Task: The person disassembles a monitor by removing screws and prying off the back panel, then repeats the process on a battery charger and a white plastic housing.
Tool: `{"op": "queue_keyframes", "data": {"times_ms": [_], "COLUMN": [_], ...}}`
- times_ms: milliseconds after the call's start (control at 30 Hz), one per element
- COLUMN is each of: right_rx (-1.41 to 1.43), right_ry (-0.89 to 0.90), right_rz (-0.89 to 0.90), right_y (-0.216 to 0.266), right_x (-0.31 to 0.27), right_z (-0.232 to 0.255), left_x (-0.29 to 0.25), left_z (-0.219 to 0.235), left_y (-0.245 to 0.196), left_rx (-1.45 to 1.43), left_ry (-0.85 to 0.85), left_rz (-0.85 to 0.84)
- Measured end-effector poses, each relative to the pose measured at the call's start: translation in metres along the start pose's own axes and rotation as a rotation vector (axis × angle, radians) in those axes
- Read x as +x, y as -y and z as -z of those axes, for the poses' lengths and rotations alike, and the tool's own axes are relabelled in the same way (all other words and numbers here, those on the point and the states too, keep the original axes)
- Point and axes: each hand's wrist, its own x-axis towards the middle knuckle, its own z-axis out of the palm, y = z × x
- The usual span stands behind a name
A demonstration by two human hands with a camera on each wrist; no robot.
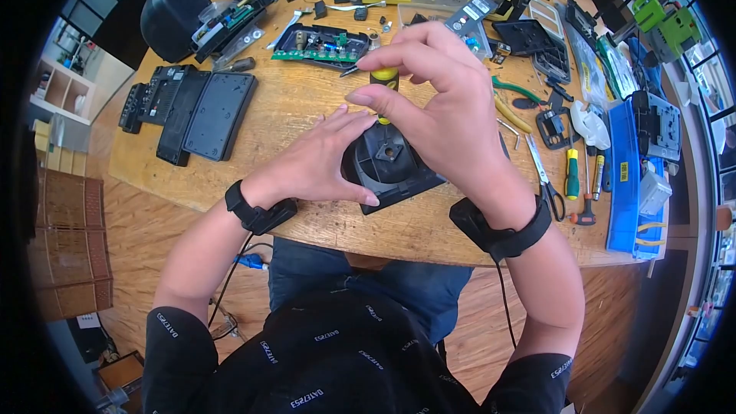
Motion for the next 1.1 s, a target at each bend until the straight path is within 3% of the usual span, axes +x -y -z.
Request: {"op": "queue_keyframes", "data": {"times_ms": [67,133,267,333,467,533,667,767,867,933,1100], "right_rx": [0.007,0.141,0.053,-0.014,0.021,0.117,0.029,0.016,0.148,0.025,0.061], "right_ry": [0.035,-0.080,-0.057,-0.036,-0.010,-0.096,-0.062,-0.003,-0.074,-0.028,-0.014], "right_rz": [-0.053,-0.160,-0.095,0.060,-0.066,-0.134,-0.027,-0.061,-0.186,0.002,-0.100], "right_y": [0.005,0.008,0.000,-0.001,0.004,0.007,0.000,0.006,0.010,0.001,0.004], "right_x": [-0.001,0.001,0.000,0.003,0.002,0.002,0.000,0.000,0.001,0.000,-0.001], "right_z": [0.000,-0.006,-0.003,-0.001,-0.001,-0.005,-0.002,0.000,-0.002,-0.001,-0.001], "left_x": [0.000,0.000,0.000,0.000,0.000,0.000,0.000,0.000,0.000,-0.001,0.000], "left_z": [0.001,0.002,0.002,0.001,0.002,0.002,-0.001,-0.001,0.002,0.002,0.001], "left_y": [0.000,-0.002,-0.002,-0.001,-0.002,-0.002,0.001,0.000,-0.004,-0.004,-0.002], "left_rx": [-0.005,-0.002,0.006,0.002,0.002,0.005,-0.005,0.002,0.012,0.007,0.002], "left_ry": [0.012,0.016,0.015,0.015,0.019,0.018,0.000,0.007,0.024,0.017,0.018], "left_rz": [0.005,0.009,0.015,0.010,0.013,0.015,-0.003,-0.001,0.024,0.021,0.013]}}
